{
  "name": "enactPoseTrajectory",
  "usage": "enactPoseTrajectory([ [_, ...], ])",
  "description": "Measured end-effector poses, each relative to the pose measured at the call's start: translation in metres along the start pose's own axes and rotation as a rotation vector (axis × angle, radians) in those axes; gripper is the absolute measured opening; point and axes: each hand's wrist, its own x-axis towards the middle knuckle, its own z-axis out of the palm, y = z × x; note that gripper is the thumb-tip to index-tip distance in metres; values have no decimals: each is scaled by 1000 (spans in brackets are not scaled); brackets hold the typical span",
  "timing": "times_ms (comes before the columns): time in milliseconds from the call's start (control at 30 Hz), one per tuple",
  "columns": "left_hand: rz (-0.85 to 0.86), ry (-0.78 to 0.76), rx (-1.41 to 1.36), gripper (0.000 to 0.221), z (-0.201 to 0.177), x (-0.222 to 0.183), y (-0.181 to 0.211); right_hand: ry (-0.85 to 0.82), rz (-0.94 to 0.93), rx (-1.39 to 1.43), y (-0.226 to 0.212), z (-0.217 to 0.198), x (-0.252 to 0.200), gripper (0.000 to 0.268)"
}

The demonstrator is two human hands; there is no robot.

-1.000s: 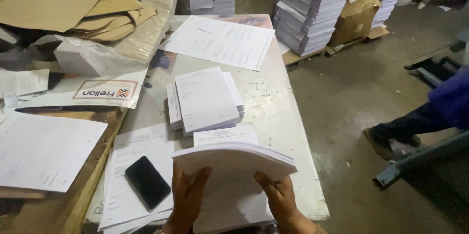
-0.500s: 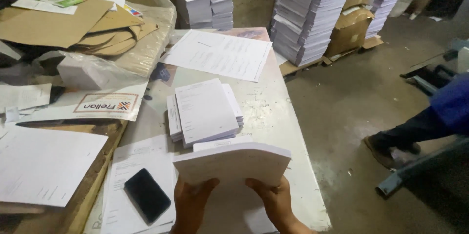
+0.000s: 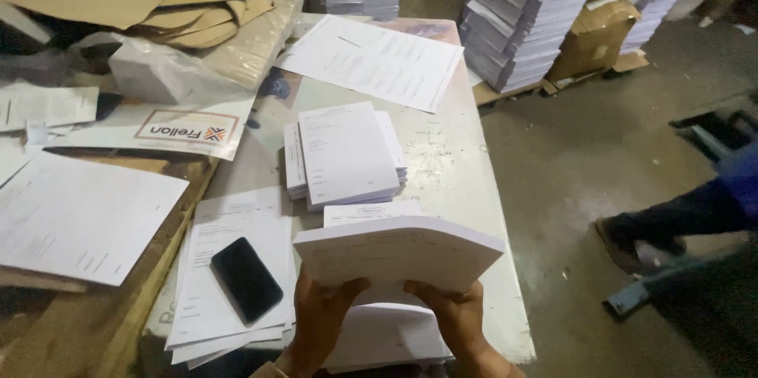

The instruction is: Flipping through and sorting stacks of printed document sets on a work table to check for completeness or errors.

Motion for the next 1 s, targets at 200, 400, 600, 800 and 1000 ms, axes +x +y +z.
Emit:
enactPoseTrajectory([
  [200, 490, -226, 140, 42, -51, 34, 27, 37, 123, -157, 18, -12, 14, 42],
  [400, 859, -521, 892, 61, -27, 19, 169, -22, 75, -88, 22, -14, 12, 40],
  [600, 519, -903, 1241, 18, 18, 15, 180, -94, 65, -179, 53, -36, 26, 43],
  [800, 607, -769, 1237, 18, -7, 16, 159, -257, 155, -231, 52, -46, 29, 38],
  [1000, 333, -305, 708, 30, -53, 18, 151, -339, -187, 399, 1, -69, 50, 43],
])
